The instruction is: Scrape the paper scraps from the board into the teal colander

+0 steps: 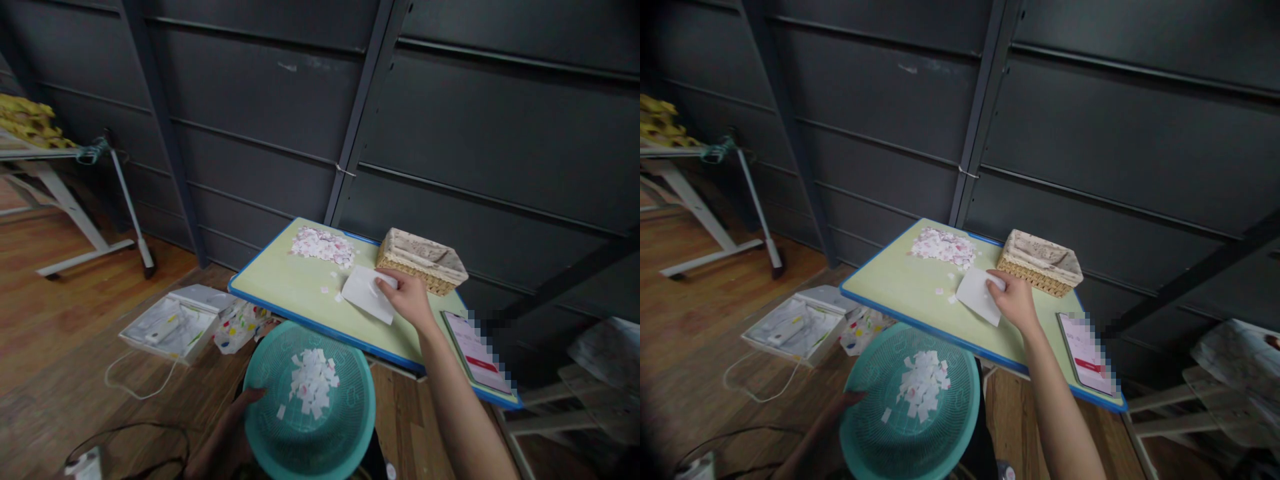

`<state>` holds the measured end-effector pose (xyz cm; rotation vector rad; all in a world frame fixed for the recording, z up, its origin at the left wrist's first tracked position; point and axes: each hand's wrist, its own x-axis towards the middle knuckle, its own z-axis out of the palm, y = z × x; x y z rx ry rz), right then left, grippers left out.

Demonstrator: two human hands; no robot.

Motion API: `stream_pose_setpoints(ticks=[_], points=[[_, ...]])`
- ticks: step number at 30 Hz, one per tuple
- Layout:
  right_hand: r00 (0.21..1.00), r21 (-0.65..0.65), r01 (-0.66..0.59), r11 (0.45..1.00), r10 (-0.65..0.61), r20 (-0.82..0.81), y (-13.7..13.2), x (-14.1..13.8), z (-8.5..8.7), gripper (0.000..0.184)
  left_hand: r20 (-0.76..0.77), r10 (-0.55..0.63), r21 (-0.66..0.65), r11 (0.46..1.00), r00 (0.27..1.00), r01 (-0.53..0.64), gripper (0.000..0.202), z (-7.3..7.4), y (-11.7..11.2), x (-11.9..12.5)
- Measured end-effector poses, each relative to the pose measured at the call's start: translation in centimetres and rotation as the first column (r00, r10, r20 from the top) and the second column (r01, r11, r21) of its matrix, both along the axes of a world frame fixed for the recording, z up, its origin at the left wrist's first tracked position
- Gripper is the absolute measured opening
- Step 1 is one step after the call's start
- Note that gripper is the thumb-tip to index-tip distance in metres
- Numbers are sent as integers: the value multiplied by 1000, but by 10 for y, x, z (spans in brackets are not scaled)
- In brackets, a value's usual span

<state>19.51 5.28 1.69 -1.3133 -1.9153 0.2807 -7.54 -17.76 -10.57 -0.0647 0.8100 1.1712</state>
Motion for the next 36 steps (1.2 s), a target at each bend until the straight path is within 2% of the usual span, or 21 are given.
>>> stream_pose_setpoints(ticks=[4,8,16,19,24,27,33,36], points=[[994,-53,-88,995,84,-74,-8,-1,-8,39,-39,6,-22,1000,999,-7,90,-2,10,0],[990,-62,-67,996,59,-130,-18,1,-17,40,-103,25,-25,999,994,-28,85,0,19,-1],[982,-136,-84,987,59,-178,-45,-4,-25,42,-147,27,33,999,989,-23,68,17,22,0],[978,-135,-90,987,62,-201,-56,-9,-26,40,-169,32,15,999,985,-29,61,24,21,0],[969,-154,-118,981,80,-234,-67,-13,-28,37,-182,42,10,999,982,-41,61,28,24,0],[960,-139,-122,983,81,-269,-64,-12,-31,37,-171,35,6,999,985,-35,58,31,25,1],[958,-63,40,997,-56,-282,-36,-10,-36,47,-134,20,-10,1000,991,-22,64,33,25,1],[962,-46,49,998,-60,-265,-24,-12,-37,48,-145,16,-14,1000,989,-19,67,31,25,0]])
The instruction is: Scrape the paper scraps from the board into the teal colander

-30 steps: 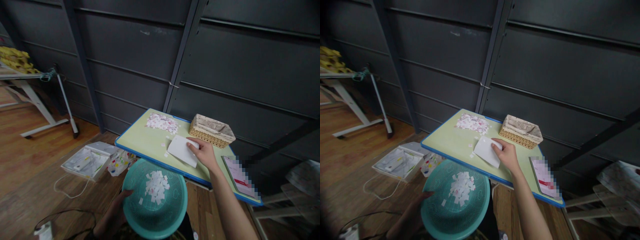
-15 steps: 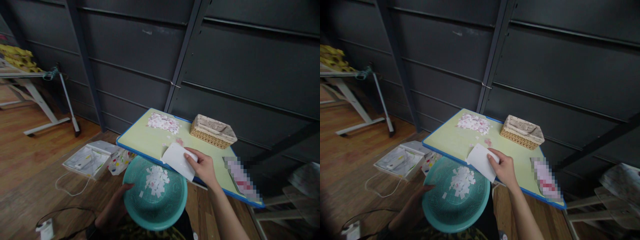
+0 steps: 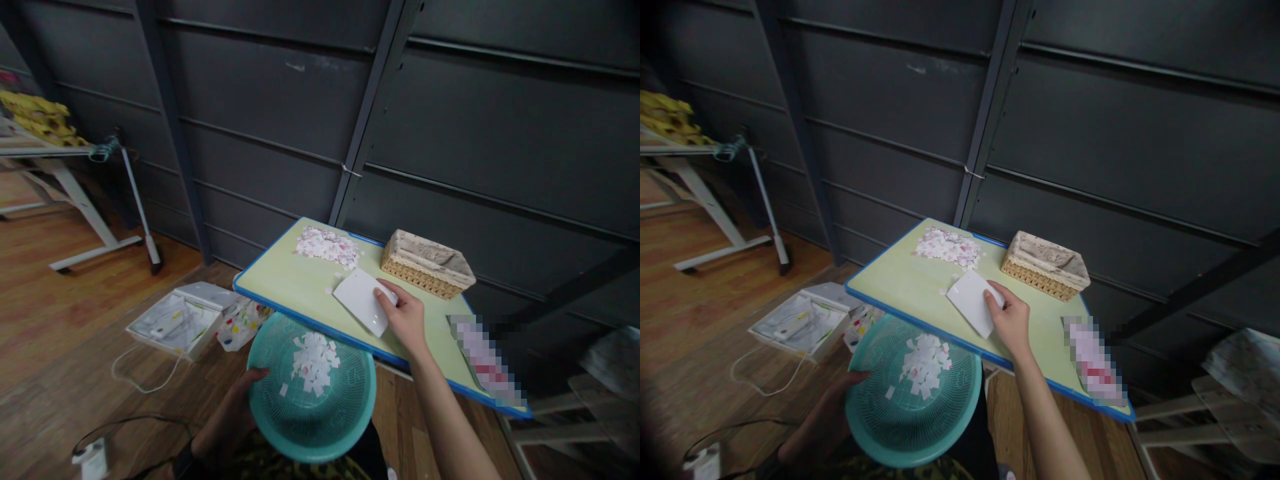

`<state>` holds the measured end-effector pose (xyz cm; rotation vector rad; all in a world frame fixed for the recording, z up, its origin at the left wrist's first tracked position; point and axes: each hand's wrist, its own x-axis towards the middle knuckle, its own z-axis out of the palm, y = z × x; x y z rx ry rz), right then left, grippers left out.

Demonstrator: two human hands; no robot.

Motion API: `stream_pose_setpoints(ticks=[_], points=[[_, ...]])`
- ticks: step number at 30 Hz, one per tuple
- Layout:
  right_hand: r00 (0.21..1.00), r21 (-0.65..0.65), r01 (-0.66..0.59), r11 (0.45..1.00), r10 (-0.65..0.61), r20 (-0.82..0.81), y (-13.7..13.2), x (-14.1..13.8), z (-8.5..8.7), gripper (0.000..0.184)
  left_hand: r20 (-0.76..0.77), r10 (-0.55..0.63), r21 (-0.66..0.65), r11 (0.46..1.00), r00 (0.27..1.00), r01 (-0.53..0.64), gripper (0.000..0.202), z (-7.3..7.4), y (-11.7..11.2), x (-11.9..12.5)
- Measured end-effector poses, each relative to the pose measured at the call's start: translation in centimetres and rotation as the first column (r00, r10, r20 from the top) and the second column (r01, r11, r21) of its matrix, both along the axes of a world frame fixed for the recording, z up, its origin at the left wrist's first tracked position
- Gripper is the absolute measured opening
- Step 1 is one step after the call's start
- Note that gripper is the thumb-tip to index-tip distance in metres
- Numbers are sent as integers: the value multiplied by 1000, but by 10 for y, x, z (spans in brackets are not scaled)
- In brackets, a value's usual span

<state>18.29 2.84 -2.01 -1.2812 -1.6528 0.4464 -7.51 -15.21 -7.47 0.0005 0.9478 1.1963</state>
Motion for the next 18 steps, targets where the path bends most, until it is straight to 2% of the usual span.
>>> stream_pose_setpoints(ticks=[11,18], points=[[998,10,-14,1000,13,67,13,-13,4,48,-29,17,16,1000,999,-17,76,-8,1,0],[994,47,-4,999,-1,111,15,-15,6,48,-45,30,49,998,999,-28,68,2,-2,4]])
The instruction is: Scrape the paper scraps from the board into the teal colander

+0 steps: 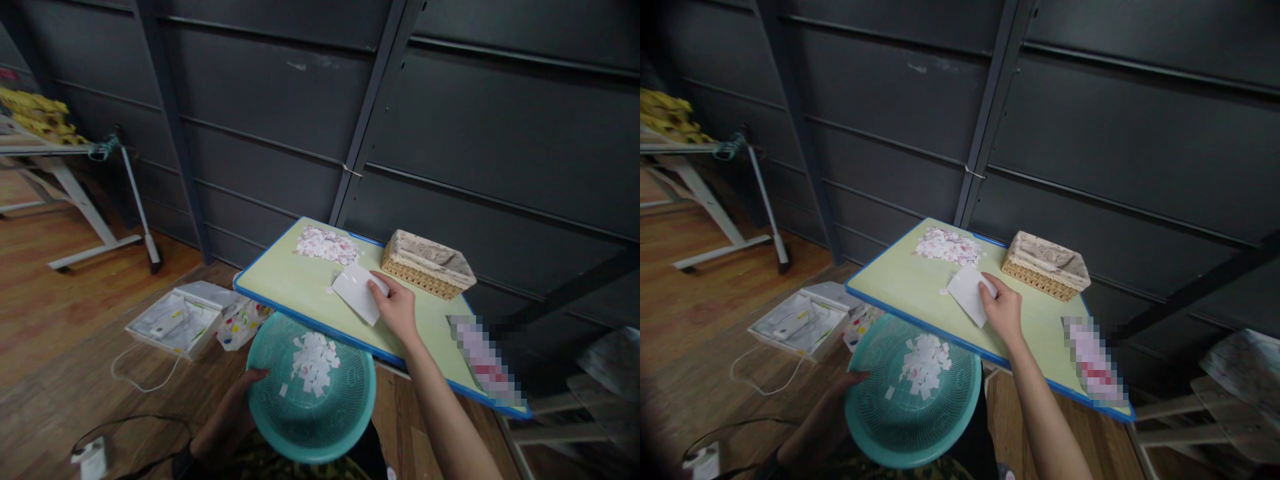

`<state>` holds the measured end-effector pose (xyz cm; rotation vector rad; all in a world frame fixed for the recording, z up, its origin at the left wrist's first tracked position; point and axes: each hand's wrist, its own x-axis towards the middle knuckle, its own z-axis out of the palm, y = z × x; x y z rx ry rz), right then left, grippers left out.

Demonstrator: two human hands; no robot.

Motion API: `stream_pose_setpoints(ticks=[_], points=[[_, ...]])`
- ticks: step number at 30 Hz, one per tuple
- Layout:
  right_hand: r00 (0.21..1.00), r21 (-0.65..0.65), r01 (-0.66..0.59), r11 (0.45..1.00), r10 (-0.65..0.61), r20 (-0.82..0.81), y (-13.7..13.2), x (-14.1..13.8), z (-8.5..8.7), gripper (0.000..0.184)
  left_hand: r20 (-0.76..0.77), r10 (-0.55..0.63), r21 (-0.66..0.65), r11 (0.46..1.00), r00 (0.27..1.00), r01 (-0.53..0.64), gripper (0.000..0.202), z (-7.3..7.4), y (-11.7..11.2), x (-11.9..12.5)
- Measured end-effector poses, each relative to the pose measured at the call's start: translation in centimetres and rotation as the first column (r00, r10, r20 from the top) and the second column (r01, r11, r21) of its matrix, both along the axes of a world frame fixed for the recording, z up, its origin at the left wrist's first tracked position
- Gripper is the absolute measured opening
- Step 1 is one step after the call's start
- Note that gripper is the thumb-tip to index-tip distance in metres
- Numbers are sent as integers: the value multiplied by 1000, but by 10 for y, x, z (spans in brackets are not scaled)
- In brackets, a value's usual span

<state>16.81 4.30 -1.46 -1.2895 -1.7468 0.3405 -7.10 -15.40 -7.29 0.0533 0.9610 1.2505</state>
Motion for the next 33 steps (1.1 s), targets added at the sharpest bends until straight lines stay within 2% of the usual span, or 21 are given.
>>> stream_pose_setpoints(ticks=[5,10,15,20,24,27,33], points=[[998,19,-4,1000,3,60,-1,3,3,45,8,-32,-53,998,999,33,66,1,0,-2],[980,113,12,993,-34,196,-11,4,8,42,11,-17,48,999,1000,17,70,-2,-2,0],[940,185,-78,980,10,342,-18,-4,9,42,18,-4,5,1000,1000,4,75,-5,-2,1],[891,174,-170,970,76,448,-17,-15,8,43,57,-7,-49,999,998,10,84,-13,2,-4],[853,162,-224,961,113,510,-19,-19,7,42,72,10,-33,999,997,-8,82,-9,2,-3],[829,164,-247,955,121,546,-27,-16,7,42,40,6,-3,1000,999,-6,75,-10,-1,-3],[842,211,-251,945,106,529,-56,3,13,40,52,-7,35,999,999,5,73,-24,-2,-7]])
